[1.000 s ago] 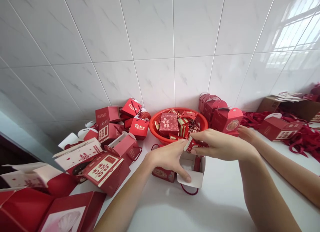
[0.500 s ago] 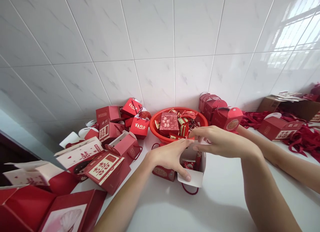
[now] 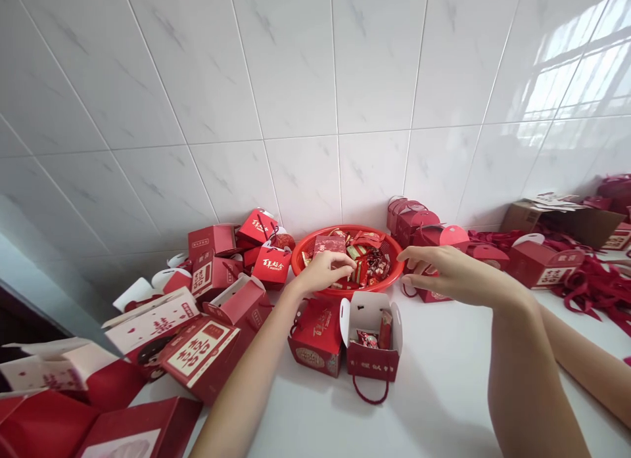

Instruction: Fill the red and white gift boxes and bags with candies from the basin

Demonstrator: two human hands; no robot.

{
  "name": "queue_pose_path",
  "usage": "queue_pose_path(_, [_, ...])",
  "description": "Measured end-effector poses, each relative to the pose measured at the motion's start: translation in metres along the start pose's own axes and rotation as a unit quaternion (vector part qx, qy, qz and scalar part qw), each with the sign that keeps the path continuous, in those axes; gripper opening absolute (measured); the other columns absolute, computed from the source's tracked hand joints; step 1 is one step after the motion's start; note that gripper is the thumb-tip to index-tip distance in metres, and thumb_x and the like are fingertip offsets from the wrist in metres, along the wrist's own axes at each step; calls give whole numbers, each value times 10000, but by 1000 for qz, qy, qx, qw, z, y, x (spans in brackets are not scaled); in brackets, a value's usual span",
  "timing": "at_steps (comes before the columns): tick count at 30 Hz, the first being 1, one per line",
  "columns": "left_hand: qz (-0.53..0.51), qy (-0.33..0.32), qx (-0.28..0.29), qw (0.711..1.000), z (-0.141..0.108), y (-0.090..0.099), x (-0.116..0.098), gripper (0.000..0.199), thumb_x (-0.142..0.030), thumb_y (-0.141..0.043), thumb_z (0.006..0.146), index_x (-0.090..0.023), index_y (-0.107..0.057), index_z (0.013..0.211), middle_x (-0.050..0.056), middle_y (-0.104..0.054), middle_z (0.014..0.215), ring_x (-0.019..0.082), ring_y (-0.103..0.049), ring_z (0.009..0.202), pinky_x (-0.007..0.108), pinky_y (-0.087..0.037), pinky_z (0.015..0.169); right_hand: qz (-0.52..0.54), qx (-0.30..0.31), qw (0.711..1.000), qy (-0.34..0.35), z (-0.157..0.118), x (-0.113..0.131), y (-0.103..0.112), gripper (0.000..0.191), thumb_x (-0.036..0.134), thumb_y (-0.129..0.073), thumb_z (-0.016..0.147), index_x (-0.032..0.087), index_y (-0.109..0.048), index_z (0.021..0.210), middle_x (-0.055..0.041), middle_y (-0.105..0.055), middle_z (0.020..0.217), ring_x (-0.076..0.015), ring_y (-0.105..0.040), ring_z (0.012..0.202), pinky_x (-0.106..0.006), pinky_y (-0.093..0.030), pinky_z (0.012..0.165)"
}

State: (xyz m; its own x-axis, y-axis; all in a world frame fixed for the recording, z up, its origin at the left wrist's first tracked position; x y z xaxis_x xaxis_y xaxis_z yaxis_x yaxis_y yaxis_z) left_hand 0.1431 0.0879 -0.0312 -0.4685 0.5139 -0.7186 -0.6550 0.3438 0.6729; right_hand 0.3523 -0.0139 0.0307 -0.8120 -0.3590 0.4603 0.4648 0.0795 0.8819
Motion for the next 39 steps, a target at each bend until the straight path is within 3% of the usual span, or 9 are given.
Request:
queue_pose_path(3, [80, 20, 60, 995, 34, -18, 17, 285, -196, -541, 866, -152, -724, 1079, 71, -755, 1101, 212, -691, 1005, 317, -522, 930, -5, -4, 1000, 11, -1, 2, 1, 345, 454, -535, 901, 220, -652, 1126, -63, -717, 863, -227, -661, 777, -326, -509, 682])
queue_pose_path(7, [196, -14, 121, 973, 66, -47, 21, 482, -211, -644, 821, -149, -623, 1299, 121, -622, 1388, 263, -583, 1260, 349, -429, 1082, -9, -12, 1000, 17, -3, 1, 3, 341, 460, -529, 903, 237, -655, 1127, -56, -710, 846, -233, -661, 787, -327, -510, 675])
queue_pose_path(13, [379, -51, 171, 908, 80, -64, 14, 585, -310, -728, 776, -146, -595, 1321, 180, -376, 1584, 357, -353, 1448, 457, -321, 1168, -6, -19, 1000, 8, -3, -2, 5, 343, 460, -538, 898, 249, -650, 1144, -54, -702, 840, -239, -654, 802, -327, -507, 673])
queue_pose_path(15, [401, -66, 169, 898, 84, -66, 8, 514, -354, -706, 806, -147, -628, 1269, 186, -436, 1542, 370, -366, 1434, 485, -315, 1164, -2, -14, 1000, 5, -2, -3, 4, 340, 461, -539, 901, 248, -651, 1143, -55, -700, 844, -234, -650, 785, -324, -503, 665])
queue_pose_path(19, [382, 5, 193, 904, 91, -68, 12, 504, -397, -721, 786, -121, -644, 1200, 207, -648, 1284, 371, -598, 1180, 436, -476, 981, 6, -5, 1000, 1, 0, -4, 2, 310, 464, -547, 903, 263, -657, 1112, -45, -697, 858, -218, -635, 745, -316, -491, 652])
queue_pose_path(25, [288, 60, 207, 933, 94, -64, 31, 412, -416, -729, 757, -158, -706, 1077, 103, -739, 1053, 270, -688, 915, 292, -511, 729, 18, 4, 1000, 16, 2, -4, 0, 280, 434, -542, 904, 246, -654, 1078, -39, -671, 803, -210, -614, 721, -313, -480, 637])
queue_pose_path(30, [287, 48, 198, 936, 94, -63, 38, 257, -197, -618, 804, -165, -755, 1018, 83, -758, 992, 235, -687, 929, 268, -514, 776, 5, 14, 1000, 10, 4, 0, -2, 295, 460, -518, 917, 240, -651, 1060, -42, -673, 814, -194, -599, 688, -289, -452, 595])
queue_pose_path(34, [292, 20, 215, 932, 92, -68, 39, 342, -102, -629, 712, -187, -769, 1012, 86, -726, 1184, 255, -667, 1051, 301, -517, 897, 3, 19, 1000, 7, 3, 4, -3, 295, 449, -516, 915, 238, -655, 1067, -36, -670, 811, -184, -591, 666, -283, -437, 579])
queue_pose_path(39, [299, -6, 244, 922, 91, -74, 44, 510, -107, -658, 661, -253, -722, 1145, 50, -341, 1623, 299, -548, 1296, 343, -482, 1011, 7, 27, 1000, 1, 2, 6, -6, 291, 434, -530, 909, 237, -660, 1080, -40, -675, 828, -185, -596, 670, -288, -438, 575])
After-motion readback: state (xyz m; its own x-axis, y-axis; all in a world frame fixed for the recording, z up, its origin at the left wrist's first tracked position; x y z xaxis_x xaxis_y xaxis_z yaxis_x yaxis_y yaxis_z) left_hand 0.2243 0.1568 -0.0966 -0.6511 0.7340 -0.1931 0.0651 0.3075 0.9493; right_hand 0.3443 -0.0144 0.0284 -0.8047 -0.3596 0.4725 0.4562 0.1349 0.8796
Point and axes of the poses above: each hand's wrist, its own z-axis towards the middle knuckle, its own y-axis out of the back of the hand, x = y × z, the point moved 5 cm from there along z, towards the middle knuckle
